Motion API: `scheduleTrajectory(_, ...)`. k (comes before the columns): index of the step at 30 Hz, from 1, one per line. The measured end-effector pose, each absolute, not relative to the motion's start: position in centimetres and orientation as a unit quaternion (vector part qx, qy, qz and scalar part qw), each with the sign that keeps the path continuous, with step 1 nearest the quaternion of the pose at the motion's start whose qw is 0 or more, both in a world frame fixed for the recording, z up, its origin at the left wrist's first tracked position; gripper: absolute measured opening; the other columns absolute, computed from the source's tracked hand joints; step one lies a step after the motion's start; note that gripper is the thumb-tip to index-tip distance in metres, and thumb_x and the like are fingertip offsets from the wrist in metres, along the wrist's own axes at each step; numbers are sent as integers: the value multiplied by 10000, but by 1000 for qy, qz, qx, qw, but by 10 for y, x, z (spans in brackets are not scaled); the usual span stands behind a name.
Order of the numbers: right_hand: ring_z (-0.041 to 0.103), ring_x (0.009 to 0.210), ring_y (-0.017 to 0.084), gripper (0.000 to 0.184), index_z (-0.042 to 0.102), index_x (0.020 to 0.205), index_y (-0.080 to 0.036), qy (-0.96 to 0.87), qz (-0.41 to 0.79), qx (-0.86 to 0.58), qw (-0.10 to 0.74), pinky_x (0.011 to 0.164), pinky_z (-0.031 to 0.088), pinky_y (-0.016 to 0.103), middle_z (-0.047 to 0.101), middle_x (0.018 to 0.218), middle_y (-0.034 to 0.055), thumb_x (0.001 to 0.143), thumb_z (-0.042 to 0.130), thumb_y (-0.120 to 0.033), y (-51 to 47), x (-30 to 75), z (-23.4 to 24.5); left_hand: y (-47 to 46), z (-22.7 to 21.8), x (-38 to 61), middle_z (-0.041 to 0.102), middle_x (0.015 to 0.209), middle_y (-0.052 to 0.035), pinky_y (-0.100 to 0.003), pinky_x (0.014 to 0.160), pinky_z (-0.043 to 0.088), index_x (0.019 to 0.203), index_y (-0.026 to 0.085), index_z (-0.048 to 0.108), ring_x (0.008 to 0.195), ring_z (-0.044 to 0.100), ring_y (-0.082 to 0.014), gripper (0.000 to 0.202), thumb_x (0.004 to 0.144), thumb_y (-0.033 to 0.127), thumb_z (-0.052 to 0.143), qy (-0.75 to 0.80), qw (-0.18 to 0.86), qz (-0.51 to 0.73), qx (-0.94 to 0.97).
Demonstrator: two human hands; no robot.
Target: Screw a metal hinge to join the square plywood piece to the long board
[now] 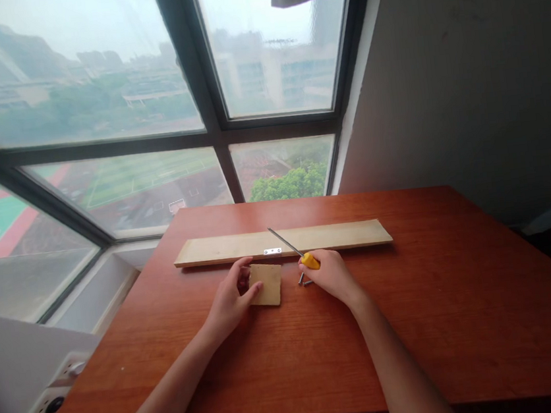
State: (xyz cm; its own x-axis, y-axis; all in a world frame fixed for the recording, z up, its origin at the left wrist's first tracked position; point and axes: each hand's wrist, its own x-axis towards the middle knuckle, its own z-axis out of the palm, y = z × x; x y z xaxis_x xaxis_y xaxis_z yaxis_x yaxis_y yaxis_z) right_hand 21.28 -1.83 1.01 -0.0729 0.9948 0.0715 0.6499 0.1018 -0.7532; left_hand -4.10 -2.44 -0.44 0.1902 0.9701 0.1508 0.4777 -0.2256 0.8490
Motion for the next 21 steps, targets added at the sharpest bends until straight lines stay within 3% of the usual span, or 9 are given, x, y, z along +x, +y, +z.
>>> scheduleTrajectory(3, 647, 752, 209, 176, 723, 790, -216, -700, 267, -605, 270, 694, 441, 292, 723, 797, 36, 778, 642, -373, -21, 211, 12, -21, -7, -44, 648, 946, -51, -280, 702, 506, 1237, 174, 519, 813, 631, -169, 466, 814, 329, 639, 504, 404, 412, 643)
scheduleTrajectory(8, 624, 777, 208, 139, 705, 750, -238, -724, 216, -620, 212, 685, 394, 289, 696, 828, 39, 725, 709, -374, -26, 204, 16, -19, -5, -49, 709, 934, -76, -301, 719, 524, 1010, 146, 643, 827, 659, -207, 310, 823, 393, 648, 499, 448, 393, 629)
scheduleTrajectory(14, 596, 773, 188, 74, 679, 748, -252, -744, 173, -627, 151, 628, 328, 274, 676, 841, 23, 738, 694, -324, -27, 200, 17, -22, 0, -47, 725, 974, -75, -316, 751, 543, 993, 160, 635, 862, 681, -220, 283, 822, 385, 643, 503, 436, 398, 631)
scheduleTrajectory(21, 571, 715, 175, 65, 655, 721, -242, -746, 159, -628, 152, 594, 288, 277, 666, 794, 24, 745, 596, -226, -25, 196, 16, -21, 0, -46, 721, 1064, -90, -354, 829, 557, 1055, 166, 609, 974, 690, -241, 312, 826, 378, 633, 497, 454, 402, 621)
